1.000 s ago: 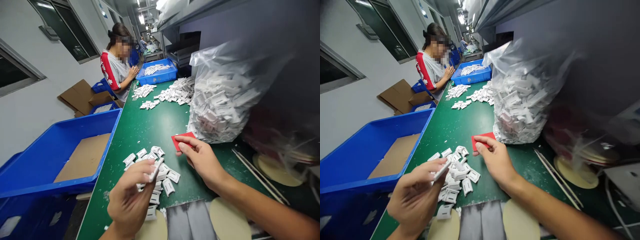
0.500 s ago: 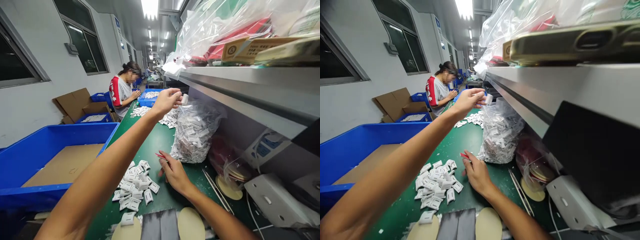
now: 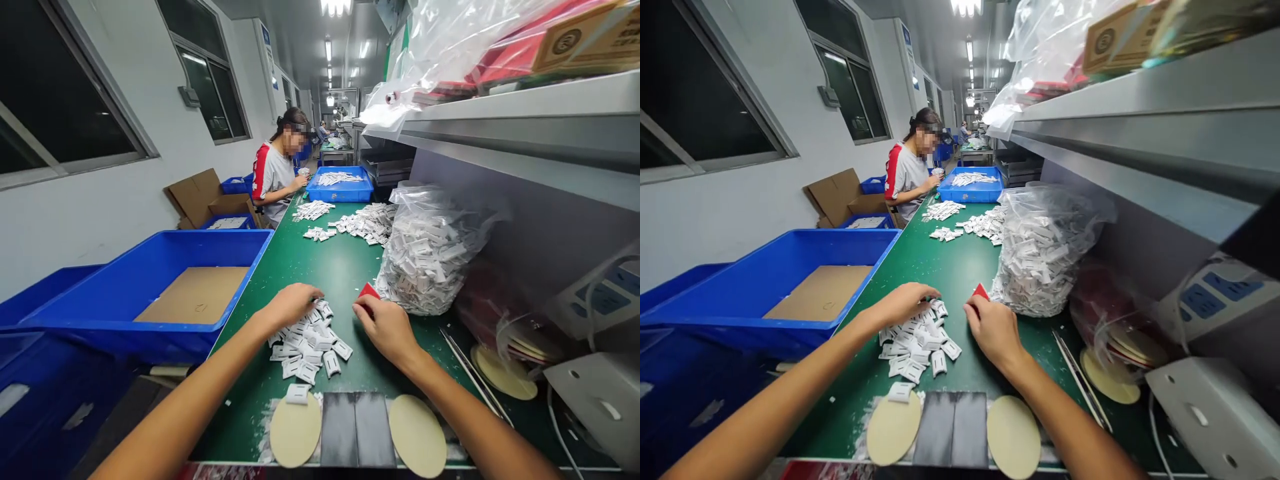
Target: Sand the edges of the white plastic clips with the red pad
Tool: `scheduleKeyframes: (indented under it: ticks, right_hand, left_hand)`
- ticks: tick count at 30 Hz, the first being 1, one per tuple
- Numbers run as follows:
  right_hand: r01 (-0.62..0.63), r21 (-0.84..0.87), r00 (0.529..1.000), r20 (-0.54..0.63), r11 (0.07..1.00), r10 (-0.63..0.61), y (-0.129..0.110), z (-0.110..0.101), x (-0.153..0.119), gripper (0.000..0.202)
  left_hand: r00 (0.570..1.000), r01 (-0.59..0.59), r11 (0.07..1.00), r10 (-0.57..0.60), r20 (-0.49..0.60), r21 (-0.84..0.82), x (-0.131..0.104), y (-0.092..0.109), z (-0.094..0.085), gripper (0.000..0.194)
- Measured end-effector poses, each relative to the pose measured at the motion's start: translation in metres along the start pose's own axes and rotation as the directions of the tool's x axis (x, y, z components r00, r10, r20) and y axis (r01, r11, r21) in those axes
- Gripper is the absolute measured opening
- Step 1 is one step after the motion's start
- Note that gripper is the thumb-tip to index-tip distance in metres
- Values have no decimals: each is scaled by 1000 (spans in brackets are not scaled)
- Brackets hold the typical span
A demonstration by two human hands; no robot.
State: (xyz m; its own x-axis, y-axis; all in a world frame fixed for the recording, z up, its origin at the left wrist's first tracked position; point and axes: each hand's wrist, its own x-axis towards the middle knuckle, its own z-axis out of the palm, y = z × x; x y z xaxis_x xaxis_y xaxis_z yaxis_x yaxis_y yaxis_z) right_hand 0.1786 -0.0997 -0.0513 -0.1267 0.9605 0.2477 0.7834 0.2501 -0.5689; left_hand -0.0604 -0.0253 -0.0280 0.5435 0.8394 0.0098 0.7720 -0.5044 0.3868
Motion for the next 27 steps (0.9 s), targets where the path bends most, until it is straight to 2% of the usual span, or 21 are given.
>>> scheduleKeyframes:
  ticks: [3, 7, 10, 12, 15, 18, 19, 20, 21, 22, 23, 24, 25, 27]
  right_hand:
    - [39, 35, 999, -33, 999, -38, 4, 1, 2, 38]
    - [85, 113, 996, -47, 990, -80, 8, 4, 4, 48]
    - [80, 185, 992, -109, 980, -61, 9, 5, 4, 48]
    - [70, 232, 985, -172, 970, -30, 9, 2, 5, 46]
    - [58, 316, 975, -223, 947, 15, 6, -4, 10, 42]
    - [29, 402, 977, -207, 915, 60, -5, -14, 7, 39]
    - [17, 421, 977, -199, 907, 73, -12, -18, 1, 40]
    - [8, 441, 980, -183, 897, 81, -19, -22, -8, 40]
    - [5, 455, 984, -160, 891, 77, -28, -26, -19, 40]
    - [-1, 473, 990, -123, 881, 67, -37, -29, -33, 36]
    - [-4, 526, 999, -32, 850, 25, -45, -31, -46, 32]
    - [-7, 561, 996, 82, 828, -47, -53, -33, -59, 29]
    - [6, 571, 983, 148, 821, -110, -60, -34, -70, 26]
    - [-11, 529, 977, 185, 848, -103, -71, -34, -80, 23]
  left_hand:
    - [997, -26, 999, 24, 70, 28, 5, -4, 13, 27]
    - [988, -83, 995, 89, 129, -49, 18, -8, 10, 28]
    - [991, -83, 983, 99, 92, -167, 21, -8, 7, 25]
    - [999, -51, 962, 54, 4, -268, 19, -4, 4, 22]
    - [984, -10, 885, -74, -163, -466, -3, 10, -6, 24]
    - [954, -23, 736, -187, -236, -677, -51, 36, -13, 44]
    - [946, -32, 678, -217, -242, -734, -71, 46, -12, 45]
    - [931, -43, 581, -272, -244, -813, -92, 56, -8, 39]
    - [906, -62, 269, -390, -168, -961, -111, 66, -1, 34]
    - [885, -79, -34, -461, -55, -996, -127, 75, 8, 35]
    - [873, -78, -268, -484, 65, -960, -141, 83, 19, 38]
    - [867, -79, -436, -474, 154, -896, -150, 90, 31, 42]
    - [879, -65, -553, -426, 215, -831, -157, 96, 43, 47]
    - [913, -25, -681, -314, 261, -732, -162, 103, 63, 49]
